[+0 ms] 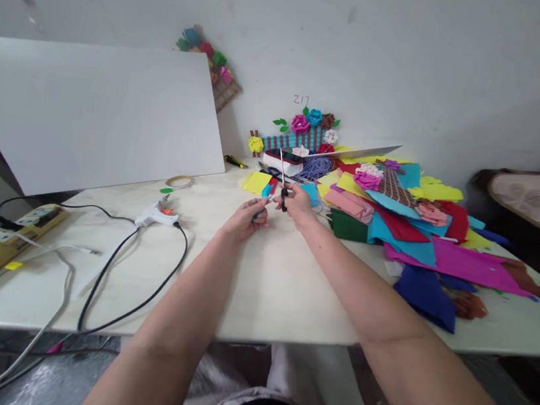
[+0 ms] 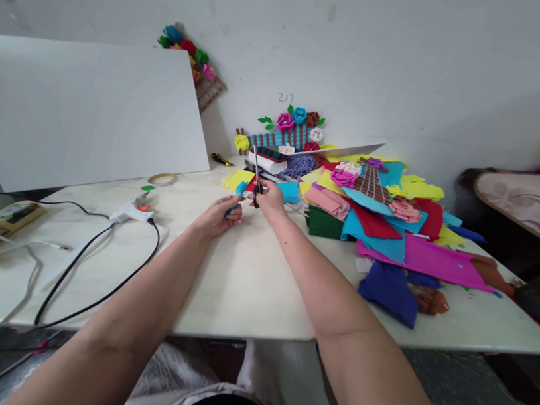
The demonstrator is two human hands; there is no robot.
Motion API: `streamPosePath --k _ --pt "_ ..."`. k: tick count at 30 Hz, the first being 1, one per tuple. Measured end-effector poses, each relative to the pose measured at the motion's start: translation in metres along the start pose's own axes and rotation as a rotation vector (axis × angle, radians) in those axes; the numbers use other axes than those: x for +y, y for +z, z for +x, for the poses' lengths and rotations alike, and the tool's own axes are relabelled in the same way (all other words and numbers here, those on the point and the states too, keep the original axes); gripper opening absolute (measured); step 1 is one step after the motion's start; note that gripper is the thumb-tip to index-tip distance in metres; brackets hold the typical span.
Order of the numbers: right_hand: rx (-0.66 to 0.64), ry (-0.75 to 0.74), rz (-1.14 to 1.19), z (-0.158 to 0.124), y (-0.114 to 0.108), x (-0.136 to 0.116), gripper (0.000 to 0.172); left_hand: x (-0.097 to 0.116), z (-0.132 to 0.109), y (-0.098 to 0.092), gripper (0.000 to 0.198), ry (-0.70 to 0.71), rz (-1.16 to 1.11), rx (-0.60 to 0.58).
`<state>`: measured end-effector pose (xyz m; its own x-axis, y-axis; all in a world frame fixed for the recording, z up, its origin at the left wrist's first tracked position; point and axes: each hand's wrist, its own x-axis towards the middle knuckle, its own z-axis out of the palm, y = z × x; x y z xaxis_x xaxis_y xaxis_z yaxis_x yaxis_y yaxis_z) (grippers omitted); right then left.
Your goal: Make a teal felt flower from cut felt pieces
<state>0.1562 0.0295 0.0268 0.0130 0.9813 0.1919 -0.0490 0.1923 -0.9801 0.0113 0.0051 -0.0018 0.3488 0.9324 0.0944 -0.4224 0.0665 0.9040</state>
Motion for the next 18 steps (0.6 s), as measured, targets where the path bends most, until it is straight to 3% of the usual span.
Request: streamPosePath --k 11,18 --pt "0.025 0.029 0.074 0.002 0.000 0.004 0.034 0.000 0.000 -0.003 0.026 0.001 0.077 0.091" --pt "-0.121 -0.026 0.123 0.002 -0.002 0.006 0.037 0.000 0.000 -0.003 0.023 -0.038 0.063 0.006"
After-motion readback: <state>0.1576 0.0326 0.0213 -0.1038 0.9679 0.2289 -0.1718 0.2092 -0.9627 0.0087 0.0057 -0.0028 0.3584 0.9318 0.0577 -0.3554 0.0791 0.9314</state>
